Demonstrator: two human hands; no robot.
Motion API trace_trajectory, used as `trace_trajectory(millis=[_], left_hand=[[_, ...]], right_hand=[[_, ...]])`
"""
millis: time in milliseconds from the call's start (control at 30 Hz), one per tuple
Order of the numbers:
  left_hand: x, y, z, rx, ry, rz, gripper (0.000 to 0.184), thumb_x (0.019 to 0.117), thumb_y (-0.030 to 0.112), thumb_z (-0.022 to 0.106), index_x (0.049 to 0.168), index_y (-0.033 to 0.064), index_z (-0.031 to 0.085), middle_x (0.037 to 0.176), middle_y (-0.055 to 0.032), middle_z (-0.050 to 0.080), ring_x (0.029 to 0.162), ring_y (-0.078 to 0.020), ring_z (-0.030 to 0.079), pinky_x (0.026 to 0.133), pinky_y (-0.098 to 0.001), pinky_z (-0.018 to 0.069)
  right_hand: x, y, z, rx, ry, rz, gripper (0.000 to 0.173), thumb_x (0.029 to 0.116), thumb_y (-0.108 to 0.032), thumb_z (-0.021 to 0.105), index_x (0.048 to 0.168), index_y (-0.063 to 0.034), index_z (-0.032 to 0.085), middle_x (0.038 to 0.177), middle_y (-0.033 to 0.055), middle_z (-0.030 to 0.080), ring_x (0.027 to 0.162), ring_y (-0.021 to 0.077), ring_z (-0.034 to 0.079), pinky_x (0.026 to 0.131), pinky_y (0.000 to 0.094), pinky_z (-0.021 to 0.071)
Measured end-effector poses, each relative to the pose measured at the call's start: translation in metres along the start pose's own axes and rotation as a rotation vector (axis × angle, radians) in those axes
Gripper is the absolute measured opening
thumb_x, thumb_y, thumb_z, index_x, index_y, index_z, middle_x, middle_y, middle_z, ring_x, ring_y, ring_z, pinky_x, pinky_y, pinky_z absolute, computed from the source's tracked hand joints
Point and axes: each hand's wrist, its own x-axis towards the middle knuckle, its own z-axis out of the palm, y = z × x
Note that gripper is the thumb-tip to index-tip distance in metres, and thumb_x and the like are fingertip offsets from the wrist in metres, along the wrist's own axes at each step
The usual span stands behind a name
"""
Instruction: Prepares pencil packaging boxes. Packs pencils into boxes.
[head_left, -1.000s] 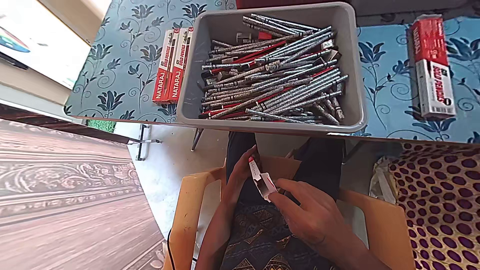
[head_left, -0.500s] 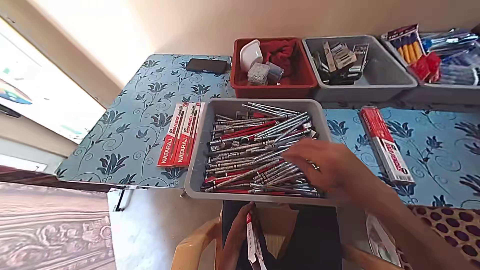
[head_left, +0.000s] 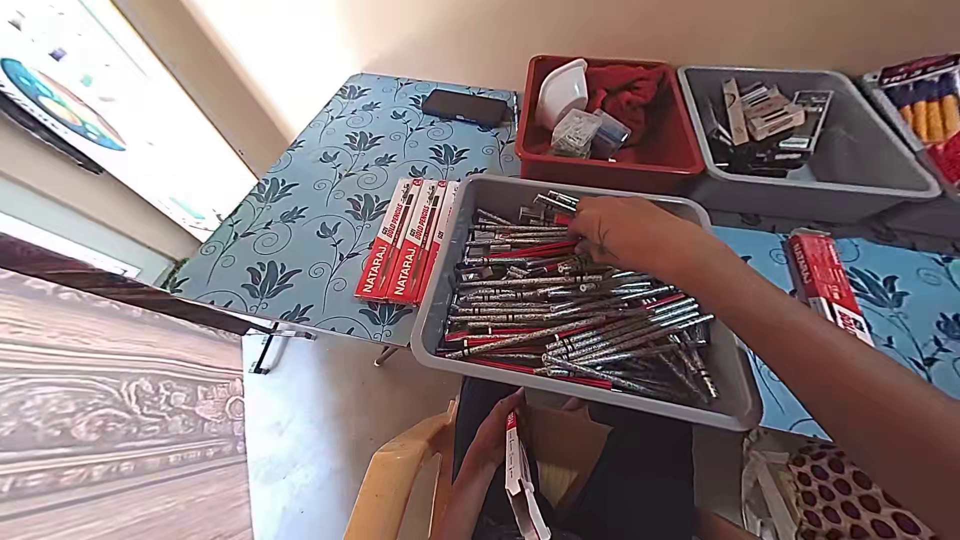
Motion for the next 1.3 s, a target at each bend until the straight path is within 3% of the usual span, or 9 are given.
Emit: trace_trajectory(millis=[267,467,667,800,933,1000,1100,1167,1300], left_hand=[[0.005,-0.002,-0.005,0.027,0.006,0.01,0.044,0.1114,0.022,0.03,0.079,0.0157,0.06,0.063,0.0061,0.055,0.056,-0.0014,0.054,0.055,-0.0148,0.048],[0.011,-0.005,-0.014,0.042,-0.025,-0.022,0.044,0.1106,0.027,0.033,0.075,0.0187,0.057,0.063,0.0074,0.052,0.056,-0.0018,0.054,0.054,-0.0157,0.046],[0.01,-0.005,-0.014,0.069,-0.048,-0.007,0.045,0.1109,0.028,0.031,0.076,0.0188,0.057,0.063,0.0072,0.053,0.057,-0.0023,0.054,0.054,-0.0159,0.046],[0.011,-0.007,-0.022,0.078,-0.013,0.038,0.038,0.1104,0.03,0.037,0.084,0.0186,0.062,0.066,0.0074,0.055,0.058,-0.0018,0.055,0.055,-0.0162,0.0476],[0.006,-0.009,-0.017,0.052,0.012,0.052,0.035,0.1107,0.029,0.037,0.091,0.0173,0.064,0.07,0.0064,0.06,0.063,-0.0022,0.06,0.06,-0.0165,0.0515],[0.011,-0.006,-0.01,0.046,0.021,0.019,0.046,0.1114,0.029,0.031,0.076,0.0184,0.059,0.062,0.007,0.056,0.056,-0.002,0.056,0.054,-0.0165,0.0484],[0.014,-0.005,-0.005,0.071,0.01,-0.016,0.051,0.1119,0.029,0.028,0.07,0.0185,0.055,0.059,0.007,0.054,0.052,-0.002,0.054,0.051,-0.0162,0.0471],[0.011,-0.005,-0.001,0.089,0.014,0.001,0.05,0.1118,0.028,0.028,0.073,0.0186,0.058,0.059,0.0076,0.055,0.053,-0.001,0.055,0.052,-0.0156,0.0483],[0.007,-0.005,-0.003,0.062,0.048,0.03,0.048,0.1114,0.028,0.031,0.074,0.0173,0.059,0.06,0.0067,0.055,0.053,-0.0016,0.056,0.051,-0.0155,0.0484]], right_hand=[[-0.02,0.032,0.022,0.291,0.41,-0.203,0.019,0.1023,-0.012,0.061,0.112,-0.0026,0.075,0.102,0.0167,0.074,0.096,0.0327,0.072,0.086,0.0546,0.0552],[-0.055,0.023,0.019,0.6,0.693,-0.093,0.018,0.0989,-0.021,0.067,0.11,-0.009,0.075,0.099,0.0023,0.074,0.089,-0.0012,0.067,0.082,0.0177,0.0533],[-0.051,0.02,0.039,0.492,0.699,-0.193,0.023,0.0998,-0.023,0.065,0.108,-0.0059,0.077,0.109,0.0132,0.073,0.104,0.0235,0.07,0.093,0.0425,0.0549],[-0.088,0.0,0.029,0.653,0.943,-0.121,0.025,0.1034,-0.014,0.058,0.118,0.002,0.071,0.108,0.0101,0.074,0.095,0.008,0.07,0.089,0.0264,0.0577],[-0.153,-0.029,0.044,0.781,1.136,-0.018,0.029,0.1046,-0.013,0.057,0.129,0.0016,0.059,0.112,0.0003,0.073,0.097,0.0065,0.074,0.087,0.0256,0.063],[-0.16,-0.038,0.061,0.645,1.005,0.054,0.034,0.1055,-0.019,0.057,0.13,0.0048,0.061,0.119,0.0106,0.071,0.105,0.0124,0.071,0.094,0.0305,0.0594],[-0.147,-0.039,0.087,0.468,0.742,0.084,0.033,0.1037,-0.022,0.06,0.126,0.001,0.068,0.119,0.0212,0.07,0.105,0.0337,0.07,0.091,0.0516,0.0557],[-0.141,-0.037,0.088,0.451,0.704,0.05,0.026,0.1018,-0.018,0.063,0.12,-0.0019,0.072,0.111,0.0177,0.073,0.099,0.0317,0.072,0.085,0.0504,0.0563],[-0.134,-0.04,0.067,0.455,0.662,0.018,0.033,0.1006,-0.016,0.066,0.132,-0.0071,0.065,0.117,0.0148,0.071,0.095,0.0289,0.072,0.08,0.047,0.0584]])
